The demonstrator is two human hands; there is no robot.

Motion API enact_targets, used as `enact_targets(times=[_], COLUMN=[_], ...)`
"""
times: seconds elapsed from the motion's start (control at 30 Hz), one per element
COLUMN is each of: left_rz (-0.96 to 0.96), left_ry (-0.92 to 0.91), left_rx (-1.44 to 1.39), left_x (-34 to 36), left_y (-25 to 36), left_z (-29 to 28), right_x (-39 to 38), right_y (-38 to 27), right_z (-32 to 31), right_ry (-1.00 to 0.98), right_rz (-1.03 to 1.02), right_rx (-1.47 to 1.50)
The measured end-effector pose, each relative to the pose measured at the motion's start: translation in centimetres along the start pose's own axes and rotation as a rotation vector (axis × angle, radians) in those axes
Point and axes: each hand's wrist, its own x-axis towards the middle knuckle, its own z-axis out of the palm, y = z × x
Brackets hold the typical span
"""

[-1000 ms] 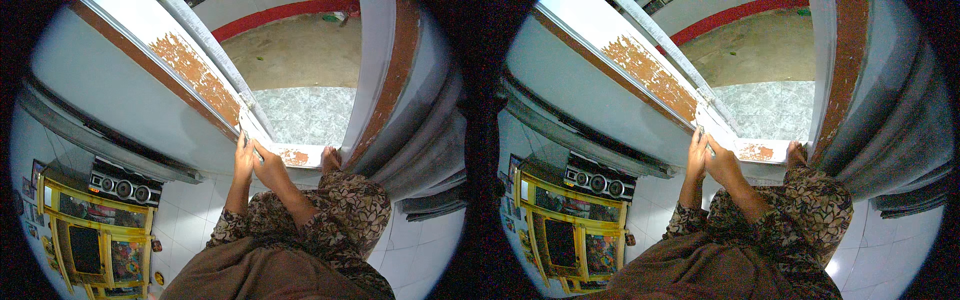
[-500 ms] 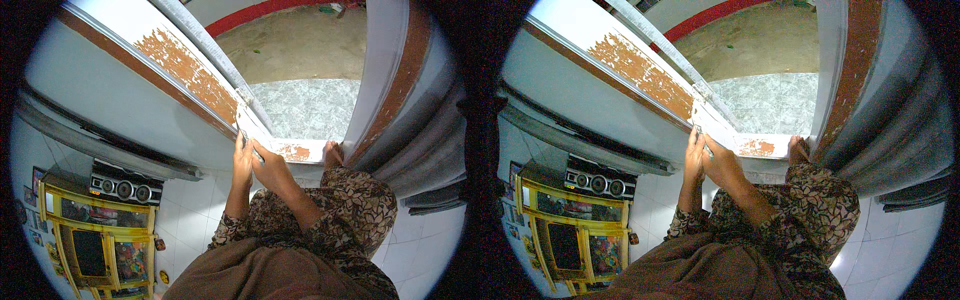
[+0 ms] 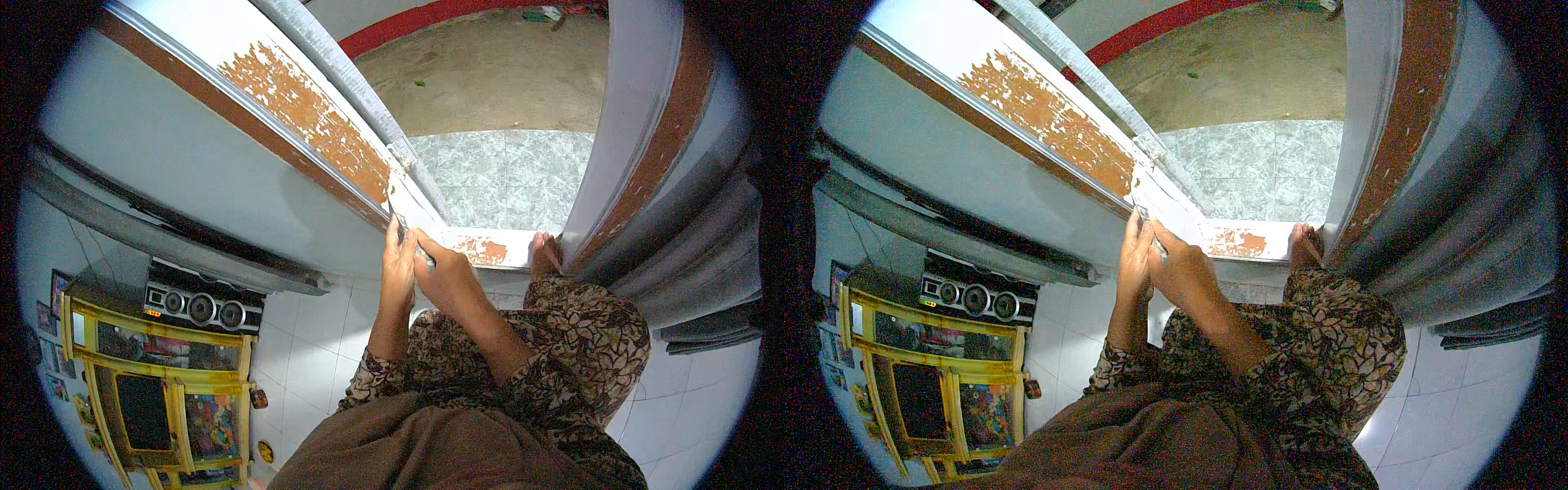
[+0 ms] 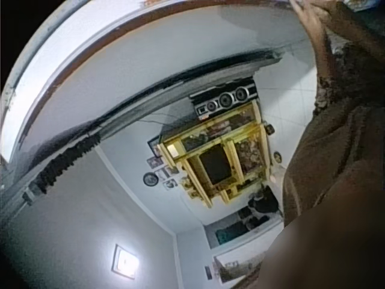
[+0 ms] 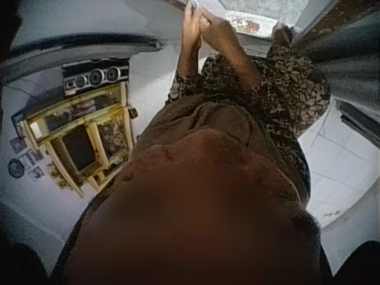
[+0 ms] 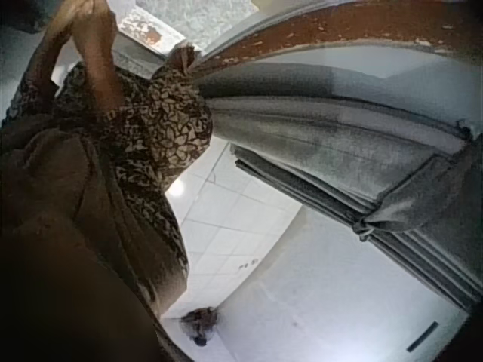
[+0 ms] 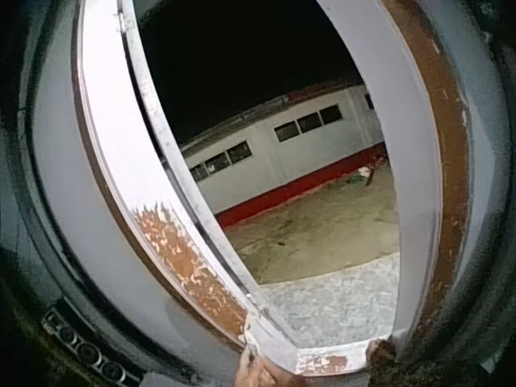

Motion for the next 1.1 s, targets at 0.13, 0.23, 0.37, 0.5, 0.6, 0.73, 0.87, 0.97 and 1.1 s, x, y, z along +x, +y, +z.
enact_targets(times=[0.13,0.23,0.37,0.5,0.6,0.73,0.87,0.97,1.1], left_rz=[-0.003,0.001,-0.002,-0.013,0.025,0.027,-0.028,0.003,-0.032], left_ry=[-0.015,-0.022,-0.05,-0.042,-0.059,-0.046,-0.034,-0.044,0.007], left_rx=[0.036,0.072,0.079,0.064,0.101,0.067,0.069,0.123,0.141], left_x=[0.3,0.2,0.3,0.8,0.9,0.8,1.6,2.1,1.0], left_y=[0.0,-0.1,-0.3,-0.7,-0.9,-1.1,-1.2,-1.2,-0.7], left_z=[0.1,-0.2,-1.0,-1.2,-1.3,-1.7,-1.7,-1.3,-1.3], right_x=[-0.2,-0.5,-0.8,-0.7,-0.8,-0.9,-0.3,0.0,-0.5], right_y=[0.0,-0.1,-0.3,-0.5,-0.6,-0.3,0.3,0.3,-0.1], right_z=[-0.2,0.3,0.7,0.3,0.3,1.0,1.4,1.2,1.1], right_ry=[-0.033,0.015,0.017,-0.068,-0.034,0.065,0.032,0.055,0.039], right_rz=[0.063,0.021,0.022,0.131,0.09,-0.013,0.065,0.058,0.043], right_rx=[-0.019,0.014,0.014,-0.094,-0.09,-0.037,-0.032,-0.046,-0.038])
